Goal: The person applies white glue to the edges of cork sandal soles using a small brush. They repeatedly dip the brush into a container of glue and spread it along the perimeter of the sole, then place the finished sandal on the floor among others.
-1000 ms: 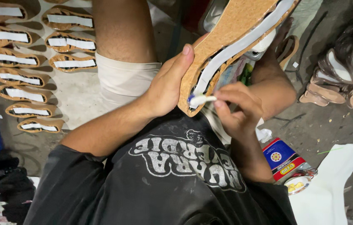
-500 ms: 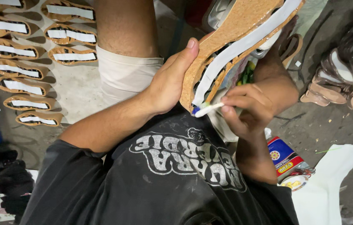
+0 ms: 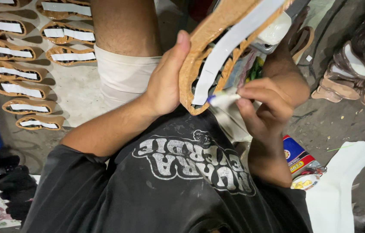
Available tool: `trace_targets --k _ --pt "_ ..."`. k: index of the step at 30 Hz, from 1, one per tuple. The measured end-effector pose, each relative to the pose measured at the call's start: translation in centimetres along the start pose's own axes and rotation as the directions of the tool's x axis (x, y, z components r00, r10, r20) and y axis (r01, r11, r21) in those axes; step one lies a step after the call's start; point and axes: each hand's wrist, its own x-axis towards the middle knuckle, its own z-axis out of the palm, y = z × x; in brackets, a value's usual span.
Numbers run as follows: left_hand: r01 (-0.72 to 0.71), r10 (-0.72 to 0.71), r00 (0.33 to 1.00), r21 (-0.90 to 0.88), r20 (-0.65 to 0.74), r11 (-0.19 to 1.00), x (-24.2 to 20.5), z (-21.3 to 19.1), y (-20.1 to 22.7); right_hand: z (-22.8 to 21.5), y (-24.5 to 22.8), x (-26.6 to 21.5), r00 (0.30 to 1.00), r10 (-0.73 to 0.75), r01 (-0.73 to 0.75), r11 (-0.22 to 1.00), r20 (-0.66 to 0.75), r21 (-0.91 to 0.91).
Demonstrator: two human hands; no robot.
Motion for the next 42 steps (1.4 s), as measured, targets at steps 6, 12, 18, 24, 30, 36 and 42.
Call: trace_targets --k 6,12,18,24,30,36,42 --pt "-0.209 0.207 0.978 0.096 0.023 0.973 -0.9 0.0 0.1 -0.2 -1.3 0.1 0.999 -0.036 0.036 0.999 0.013 -0.008" --pt "-0.302 0.284 0.951 0.171 0.123 0.938 -1.3 0.9 0.6 -0.5 -1.4 0.6 0.982 -0.058 0.022 0.98 -0.182 -0.199" --pt "-0.412 0.385 0.91 0.225 0.154 0.883 -0.6 1.2 0.6 -0.2 -1.7 2.6 0.979 -0.19 0.151 0.915 -0.069 -0.374" --pt "-0.431 0.439 0.898 0.272 0.032 0.861 -0.6 0.8 0.1 -0.5 -3.7 0.7 1.0 0.029 -0.029 0.977 -0.003 -0.209" --pt "-0.409 0.424 0.906 0.241 -0.009 0.88 -0.5 1.0 -0.1 -1.0 -3.8 -0.4 0.992 0.103 -0.096 0.991 0.072 -0.094" --pt "-0.307 0.302 0.951 -0.062 -0.073 0.95 0.7 1.6 -0.9 0.4 -2.6 -1.5 0.937 0.311 -0.214 0.87 -0.16 0.443" --pt "-0.329 0.286 0.928 -0.171 -0.237 0.929 2.3 2.7 -2.6 4.4 0.2 -0.5 0.915 0.334 -0.23 0.892 -0.226 0.388"
